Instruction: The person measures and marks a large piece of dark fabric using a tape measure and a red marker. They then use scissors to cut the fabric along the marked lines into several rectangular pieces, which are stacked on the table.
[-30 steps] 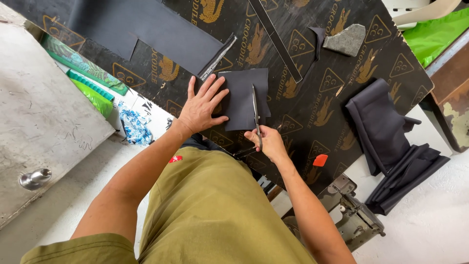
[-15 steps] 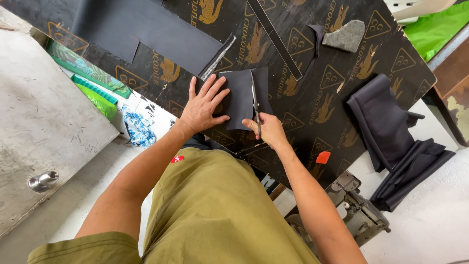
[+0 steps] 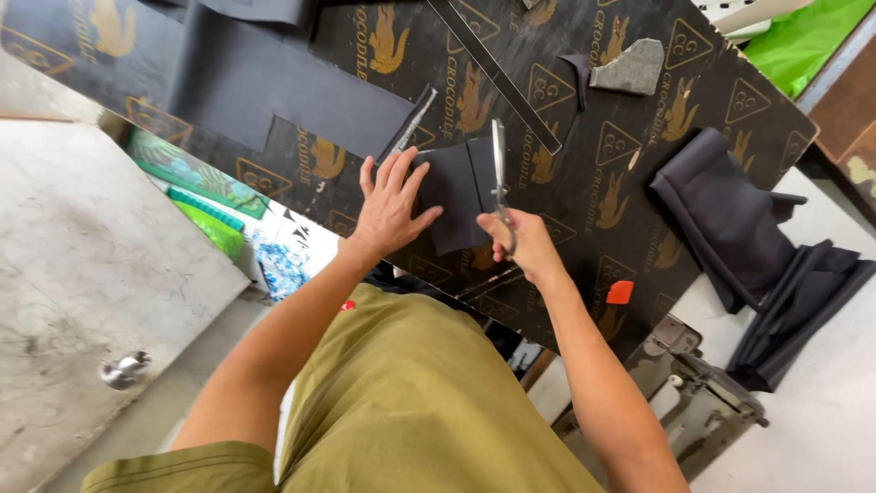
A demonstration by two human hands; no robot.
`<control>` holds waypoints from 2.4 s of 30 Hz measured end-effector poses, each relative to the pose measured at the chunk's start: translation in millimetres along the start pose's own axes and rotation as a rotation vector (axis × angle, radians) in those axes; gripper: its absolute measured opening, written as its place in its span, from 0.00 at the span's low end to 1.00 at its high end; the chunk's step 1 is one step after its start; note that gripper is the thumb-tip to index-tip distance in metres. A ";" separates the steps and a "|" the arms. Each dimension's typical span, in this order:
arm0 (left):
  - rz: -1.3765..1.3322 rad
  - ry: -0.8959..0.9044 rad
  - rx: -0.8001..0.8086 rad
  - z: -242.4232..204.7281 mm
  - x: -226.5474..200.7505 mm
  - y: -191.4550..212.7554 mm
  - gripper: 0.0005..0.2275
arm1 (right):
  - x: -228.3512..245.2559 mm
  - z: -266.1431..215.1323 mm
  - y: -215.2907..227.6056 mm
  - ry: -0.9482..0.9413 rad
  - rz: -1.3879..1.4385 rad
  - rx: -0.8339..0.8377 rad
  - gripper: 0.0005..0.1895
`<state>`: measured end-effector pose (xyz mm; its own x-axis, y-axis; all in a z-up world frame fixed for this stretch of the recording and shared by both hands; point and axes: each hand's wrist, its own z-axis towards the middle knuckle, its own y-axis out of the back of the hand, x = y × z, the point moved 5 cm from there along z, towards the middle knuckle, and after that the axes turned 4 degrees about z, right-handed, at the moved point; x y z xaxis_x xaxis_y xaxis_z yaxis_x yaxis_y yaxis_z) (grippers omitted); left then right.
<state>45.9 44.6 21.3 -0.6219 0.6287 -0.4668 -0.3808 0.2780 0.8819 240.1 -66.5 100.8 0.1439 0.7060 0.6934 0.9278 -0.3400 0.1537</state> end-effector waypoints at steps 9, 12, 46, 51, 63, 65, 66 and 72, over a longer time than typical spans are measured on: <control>0.242 -0.264 0.197 78.3 -0.7 -1.8 0.09 | -94.9 -70.7 -38.5 -0.182 0.075 -0.085 0.26; -0.300 -0.455 -0.075 90.6 5.4 29.4 0.06 | -183.8 -114.1 -57.2 -0.321 -0.130 -0.146 0.13; -0.003 0.150 0.124 62.0 300.5 141.5 0.08 | 75.2 -14.6 -116.2 -0.375 -0.379 -0.890 0.26; -0.466 -0.160 0.200 87.5 150.3 151.2 0.12 | 82.0 70.5 -171.4 -0.017 -0.431 -0.661 0.26; 0.020 -0.093 -0.091 77.3 150.9 107.9 0.34 | -92.9 -61.0 -139.0 0.007 -0.075 -0.865 0.04; 0.041 0.072 0.007 89.2 160.5 94.7 0.31 | -142.2 -91.2 -125.2 -0.126 -0.037 -0.804 0.14; 0.055 0.231 0.115 90.9 171.7 87.9 0.28 | -171.2 -105.9 -120.6 -0.271 -0.001 -0.745 0.25; -0.079 0.304 0.359 123.9 117.2 79.7 0.11 | -165.2 -128.8 3.1 -0.034 -0.190 -0.985 0.18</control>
<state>27.4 230.4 45.1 -0.7926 0.3697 -0.4848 -0.2080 0.5835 0.7850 174.8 -264.2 77.5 0.0472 0.8140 0.5790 0.2404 -0.5718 0.7844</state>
